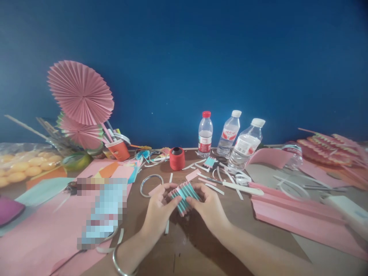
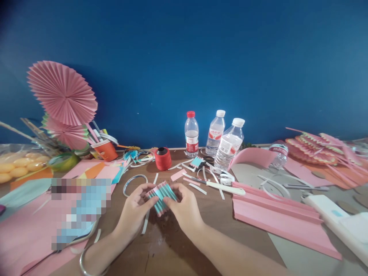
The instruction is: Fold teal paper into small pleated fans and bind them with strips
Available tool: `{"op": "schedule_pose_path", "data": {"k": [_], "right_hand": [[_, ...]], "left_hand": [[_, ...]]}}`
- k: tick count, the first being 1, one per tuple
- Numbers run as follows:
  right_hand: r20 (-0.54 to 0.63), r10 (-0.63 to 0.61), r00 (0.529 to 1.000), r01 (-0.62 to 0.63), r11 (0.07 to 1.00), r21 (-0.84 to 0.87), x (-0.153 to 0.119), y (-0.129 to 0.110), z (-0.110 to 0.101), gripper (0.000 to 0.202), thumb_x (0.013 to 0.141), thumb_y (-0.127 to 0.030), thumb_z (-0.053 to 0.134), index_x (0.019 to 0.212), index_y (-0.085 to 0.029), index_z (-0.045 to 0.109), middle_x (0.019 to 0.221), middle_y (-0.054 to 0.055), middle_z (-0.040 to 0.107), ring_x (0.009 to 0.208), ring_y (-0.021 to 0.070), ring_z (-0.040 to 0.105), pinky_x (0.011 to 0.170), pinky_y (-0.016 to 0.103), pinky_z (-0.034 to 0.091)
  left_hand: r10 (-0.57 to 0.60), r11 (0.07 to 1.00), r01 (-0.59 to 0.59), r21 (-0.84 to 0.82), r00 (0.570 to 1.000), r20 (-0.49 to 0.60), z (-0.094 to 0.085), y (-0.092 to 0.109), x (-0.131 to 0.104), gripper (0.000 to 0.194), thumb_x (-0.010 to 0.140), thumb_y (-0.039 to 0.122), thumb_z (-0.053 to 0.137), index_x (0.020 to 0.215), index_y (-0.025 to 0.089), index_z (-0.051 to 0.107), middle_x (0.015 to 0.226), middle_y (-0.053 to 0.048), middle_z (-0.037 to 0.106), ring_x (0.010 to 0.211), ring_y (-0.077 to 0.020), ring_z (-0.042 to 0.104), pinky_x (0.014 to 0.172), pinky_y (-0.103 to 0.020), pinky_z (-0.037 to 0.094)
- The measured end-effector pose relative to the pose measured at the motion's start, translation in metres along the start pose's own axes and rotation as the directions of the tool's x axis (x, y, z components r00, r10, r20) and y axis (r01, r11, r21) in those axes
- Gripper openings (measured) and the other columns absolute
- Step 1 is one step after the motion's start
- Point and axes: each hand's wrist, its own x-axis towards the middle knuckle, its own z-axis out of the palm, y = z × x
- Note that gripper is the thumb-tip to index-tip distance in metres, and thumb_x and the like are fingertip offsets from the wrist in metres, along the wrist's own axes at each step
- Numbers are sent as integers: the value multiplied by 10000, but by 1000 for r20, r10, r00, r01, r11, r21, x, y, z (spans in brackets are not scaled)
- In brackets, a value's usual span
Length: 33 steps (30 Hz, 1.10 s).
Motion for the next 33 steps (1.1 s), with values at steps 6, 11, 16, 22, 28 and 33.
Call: {"op": "schedule_pose_path", "data": {"k": [6, 11, 16, 22, 28, 33], "right_hand": [[-98, -34, 995, 33, 999, -6, -2, -1, 0, 170, 689, -203, 610, 853, -172, 578, 834, 31, 653, 762, 185, 593, 706, 295, 449], [-73, -20, 997, 27, 994, 108, -4, -1, 2, 174, 695, -209, 621, 858, -170, 575, 815, 28, 647, 727, 172, 587, 689, 292, 449], [-181, 4, 983, 21, 990, 138, -1, 1, 1, 202, 683, -223, 639, 876, -180, 594, 807, 5, 627, 700, 148, 552, 632, 251, 432], [-155, 50, 987, -13, 974, 228, -3, 9, 6, 208, 694, -237, 631, 886, -174, 581, 725, -9, 610, 642, 135, 534, 630, 255, 437], [-127, 70, 989, -41, 976, 215, -10, 7, 12, 258, 684, -205, 633, 932, -158, 581, 809, 29, 634, 789, 179, 571, 706, 279, 449], [-138, 89, 986, -59, 977, 207, -10, 5, 11, 246, 680, -207, 634, 916, -163, 583, 798, 27, 638, 784, 186, 579, 702, 288, 455]], "left_hand": [[-37, 994, 36, -100, 999, -6, -1, -3, 2, 298, 687, 219, 670, 959, 186, 552, 840, -16, 625, 792, -158, 576, 704, -250, 463], [-49, 990, 44, -132, 998, -39, -5, -3, 6, 311, 710, 259, 655, 999, 191, 564, 787, 11, 567, 690, -108, 534, 620, -205, 447], [-77, 976, 48, -214, 989, -125, -4, -3, 7, 264, 706, 261, 658, 952, 206, 581, 892, 3, 560, 770, -113, 526, 627, -193, 456], [-167, 934, 153, -324, 986, -17, 6, 0, -2, 230, 693, 225, 672, 903, 171, 594, 872, -13, 603, 739, -111, 556, 710, -236, 460], [-208, 917, 227, -328, 974, 93, 15, 3, -15, 184, 724, 235, 644, 880, 160, 584, 830, -17, 611, 749, -129, 556, 732, -262, 446], [-218, 948, 234, -217, 971, 94, 14, 2, -15, 246, 731, 236, 637, 959, 169, 573, 895, -29, 617, 775, -131, 550, 709, -232, 423]]}}
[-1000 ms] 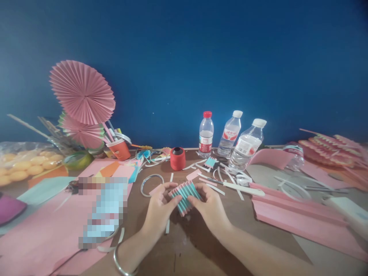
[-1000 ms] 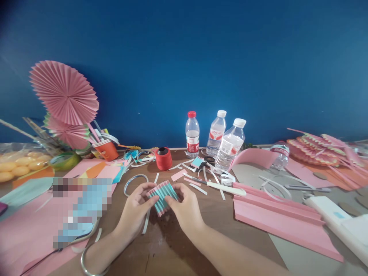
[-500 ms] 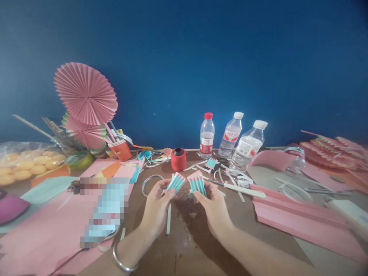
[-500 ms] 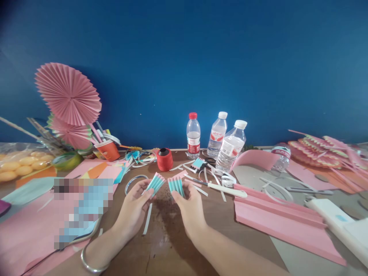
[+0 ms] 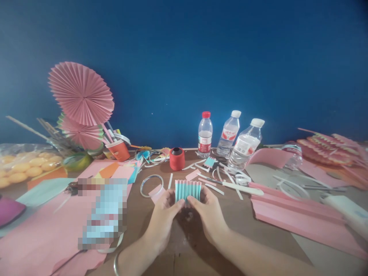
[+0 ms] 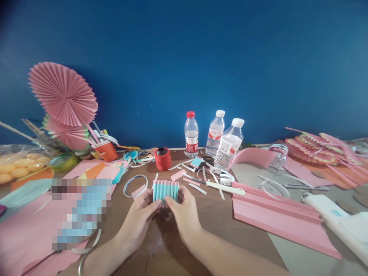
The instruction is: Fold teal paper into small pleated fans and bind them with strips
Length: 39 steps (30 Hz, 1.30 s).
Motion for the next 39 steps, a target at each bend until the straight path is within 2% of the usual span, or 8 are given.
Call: {"op": "schedule_pose_path", "data": {"k": [6, 17, 21, 26, 32, 39], "right_hand": [[3, -1, 1000, 1, 1000, -15, 1, 3, -1, 219, 695, -198, 617, 908, -164, 578, 802, 28, 639, 768, 181, 583, 708, 296, 456], [42, -4, 999, 5, 1000, -18, 2, 3, -2, 191, 700, -242, 625, 868, -152, 607, 759, 34, 645, 730, 187, 593, 679, 299, 461], [41, -6, 999, 10, 995, -101, 3, 3, -3, 175, 700, -260, 619, 832, -147, 638, 751, 43, 659, 741, 198, 596, 686, 301, 456], [5, -50, 999, 50, 975, -218, 3, 0, -4, 184, 663, -248, 642, 815, -145, 658, 782, 58, 671, 743, 204, 594, 701, 307, 449], [16, -31, 999, 33, 983, -181, 0, -4, -3, 177, 668, -264, 641, 800, -149, 667, 751, 52, 678, 732, 203, 598, 685, 302, 445], [42, -33, 999, 40, 984, -172, 0, -2, -3, 216, 683, -239, 625, 870, -142, 674, 816, 62, 682, 786, 215, 598, 733, 318, 441]], "left_hand": [[-8, 998, 6, 55, 999, 48, -2, -3, 2, 269, 743, 245, 623, 998, 172, 575, 874, -25, 613, 762, -131, 538, 688, -227, 419], [80, 972, -90, 218, 995, 54, -6, -5, 6, 274, 730, 254, 619, 986, 157, 617, 847, -48, 645, 790, -186, 563, 720, -276, 438], [138, 938, -146, 315, 989, 45, -8, -4, 7, 261, 729, 265, 613, 962, 152, 651, 867, -58, 669, 841, -220, 576, 762, -296, 432], [99, 925, -110, 365, 994, 50, -7, -1, 6, 276, 727, 289, 608, 960, 153, 666, 807, -51, 682, 749, -213, 589, 693, -293, 449], [95, 942, -113, 315, 993, 73, -6, -2, 4, 268, 706, 272, 630, 947, 163, 671, 883, -57, 698, 808, -231, 610, 735, -304, 457], [142, 882, -159, 443, 987, 73, -7, 0, 6, 215, 699, 248, 631, 889, 176, 700, 854, -34, 703, 827, -233, 606, 764, -293, 435]]}}
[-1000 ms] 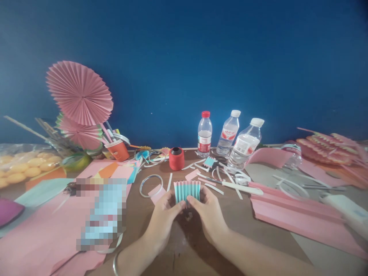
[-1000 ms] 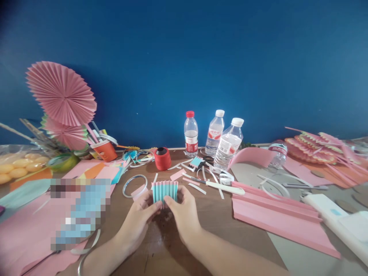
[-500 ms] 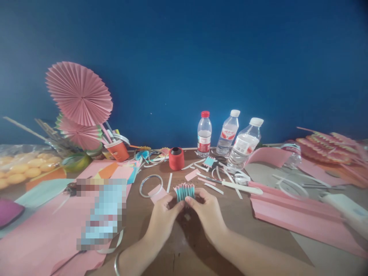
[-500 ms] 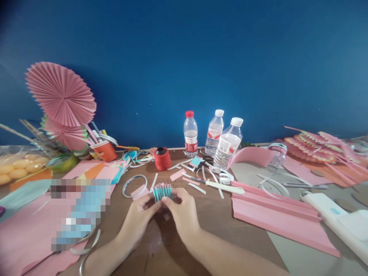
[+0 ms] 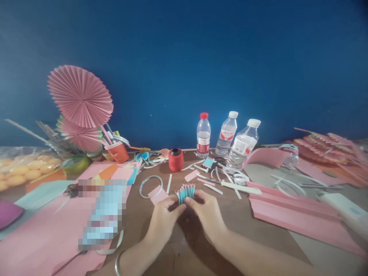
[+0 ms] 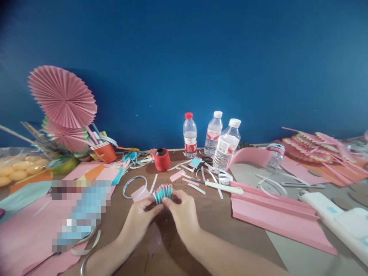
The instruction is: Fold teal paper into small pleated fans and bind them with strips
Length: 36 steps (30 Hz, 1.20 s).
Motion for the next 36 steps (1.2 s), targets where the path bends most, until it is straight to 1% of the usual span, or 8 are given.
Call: {"op": "schedule_pose_path", "data": {"k": [3, 8, 12, 19, 23, 28, 32, 36], "right_hand": [[-2, -28, 1000, 28, 1000, -5, 0, 0, 0, 219, 702, -271, 610, 866, -140, 672, 799, 63, 677, 763, 211, 594, 711, 313, 441], [-21, 12, 1000, -11, 1000, 28, 1, -4, 0, 220, 689, -298, 627, 828, -133, 670, 780, 66, 680, 725, 205, 590, 677, 297, 437], [14, -6, 1000, 5, 1000, 18, 1, -2, -1, 193, 701, -270, 611, 823, -129, 663, 760, 61, 667, 742, 209, 587, 692, 306, 435], [22, -102, 995, 104, 984, -146, 3, 3, -2, 69, 693, -212, 603, 705, -172, 658, 732, 12, 585, 729, 178, 541, 674, 273, 405], [60, -141, 988, 151, 962, -226, 2, -3, -2, 95, 710, -207, 585, 627, -185, 626, 739, 6, 535, 729, 169, 518, 668, 264, 389], [150, -182, 972, 220, 930, -294, -4, -10, -1, 145, 770, -186, 496, 669, -192, 600, 778, 13, 534, 744, 164, 518, 665, 258, 386], [112, -195, 974, 223, 903, -368, -6, -10, 0, 66, 706, -233, 592, 659, -188, 582, 680, -5, 538, 642, 152, 495, 587, 248, 368], [65, -167, 984, 179, 884, -433, -6, -8, 1, 66, 672, -256, 619, 674, -192, 605, 610, -21, 571, 584, 146, 491, 539, 242, 349]], "left_hand": [[-3, 999, 3, -39, 1000, -9, 0, 0, -1, 239, 709, 259, 623, 923, 168, 679, 884, -45, 699, 830, -237, 613, 758, -303, 447], [4, 995, -5, -104, 1000, -5, 2, 1, -3, 252, 710, 256, 626, 940, 160, 658, 912, -58, 692, 848, -234, 615, 784, -309, 443], [-6, 994, 5, -109, 1000, -11, 2, 4, -3, 225, 719, 264, 615, 918, 170, 663, 868, -44, 694, 817, -224, 617, 758, -295, 446], [12, 1000, -12, -7, 999, -30, 1, 5, -2, 166, 706, 278, 620, 809, 174, 699, 761, -34, 687, 744, -223, 594, 729, -298, 435], [44, 999, -44, 1, 999, 31, 1, 3, -1, 211, 719, 256, 604, 897, 192, 697, 858, -50, 688, 812, -236, 586, 779, -312, 420], [94, 993, -97, 73, 995, 44, -1, 2, -1, 247, 705, 166, 551, 897, 210, 701, 917, -57, 666, 859, -239, 569, 797, -319, 409], [111, 985, -116, 125, 993, 47, -2, 1, -2, 263, 642, 82, 508, 771, 208, 700, 841, -49, 640, 807, -222, 558, 742, -296, 417], [207, 930, -222, 293, 975, 82, -4, 1, -2, 273, 628, 24, 467, 672, 210, 662, 769, -40, 595, 745, -200, 544, 682, -277, 402]]}}
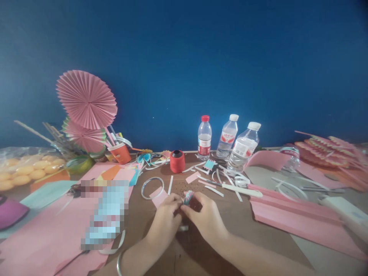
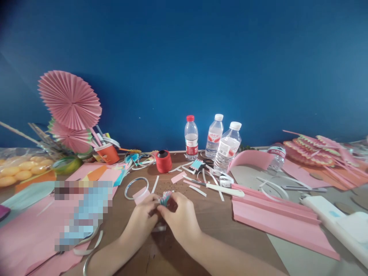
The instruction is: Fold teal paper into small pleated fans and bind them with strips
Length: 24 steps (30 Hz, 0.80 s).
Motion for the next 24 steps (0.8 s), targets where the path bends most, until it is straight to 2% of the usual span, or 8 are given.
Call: {"op": "schedule_pose_path", "data": {"k": [3, 6, 8, 11, 15, 18, 21, 24], "right_hand": [[-13, -4, 1000, 4, 1000, -1, 1, 0, 0, 101, 721, -248, 551, 686, -190, 626, 614, -8, 597, 592, 157, 520, 558, 251, 368], [-10, 9, 1000, -8, 999, 52, 1, -1, -2, 134, 739, -228, 515, 720, -185, 641, 643, 11, 620, 627, 178, 554, 582, 262, 396], [16, 25, 1000, -26, 995, 95, 2, -3, -4, 136, 734, -206, 512, 721, -188, 646, 663, 15, 636, 651, 189, 573, 592, 266, 411], [29, 33, 999, -36, 991, 132, 5, -6, -7, 152, 703, -167, 536, 776, -194, 666, 706, 16, 662, 691, 197, 593, 626, 273, 431], [64, -24, 998, 16, 991, 136, 8, -7, -9, 251, 685, -121, 533, 860, -204, 693, 737, 17, 682, 691, 189, 604, 637, 270, 444], [123, -107, 987, 91, 987, 132, 9, -6, -11, 292, 699, -100, 501, 871, -218, 705, 764, 14, 690, 717, 181, 614, 654, 263, 454], [218, -129, 968, 103, 987, 127, 16, -8, -21, 304, 705, -138, 536, 958, -221, 682, 853, 19, 695, 781, 188, 627, 690, 268, 471], [429, -125, 895, 117, 992, 44, 36, -12, -41, 405, 681, -189, 609, 1085, -223, 615, 851, 19, 697, 782, 193, 639, 693, 274, 482]], "left_hand": [[63, 993, -63, 103, 998, 1, -1, 3, 0, 239, 661, 51, 497, 697, 221, 661, 748, -37, 588, 706, -194, 533, 642, -272, 391], [62, 992, -59, 107, 998, -27, -2, 8, 0, 220, 673, 110, 560, 827, 233, 658, 791, -36, 604, 712, -196, 537, 645, -277, 400], [26, 999, -24, 37, 998, -58, -2, 9, 0, 237, 675, 156, 598, 896, 233, 638, 874, -44, 623, 780, -208, 553, 693, -289, 414], [-60, 992, 58, -114, 998, -17, -2, 6, 0, 184, 710, 219, 597, 888, 229, 641, 900, -47, 649, 821, -216, 579, 729, -297, 431], [-129, 970, 129, -207, 992, 18, -2, -3, 4, 95, 698, 201, 617, 774, 211, 672, 771, -29, 650, 653, -175, 589, 641, -272, 444], [-128, 943, 135, -304, 991, 41, -5, -7, 7, 37, 675, 195, 646, 697, 187, 673, 750, -27, 617, 562, -144, 561, 563, -259, 440], [-104, 948, 101, -302, 995, 5, -7, -7, 9, 55, 662, 183, 665, 610, 167, 664, 668, -22, 591, 580, -143, 552, 566, -248, 426], [-145, 910, 117, -398, 989, -40, -8, -7, 11, 116, 648, 132, 674, 548, 158, 622, 581, 6, 558, 561, -113, 519, 563, -220, 398]]}}
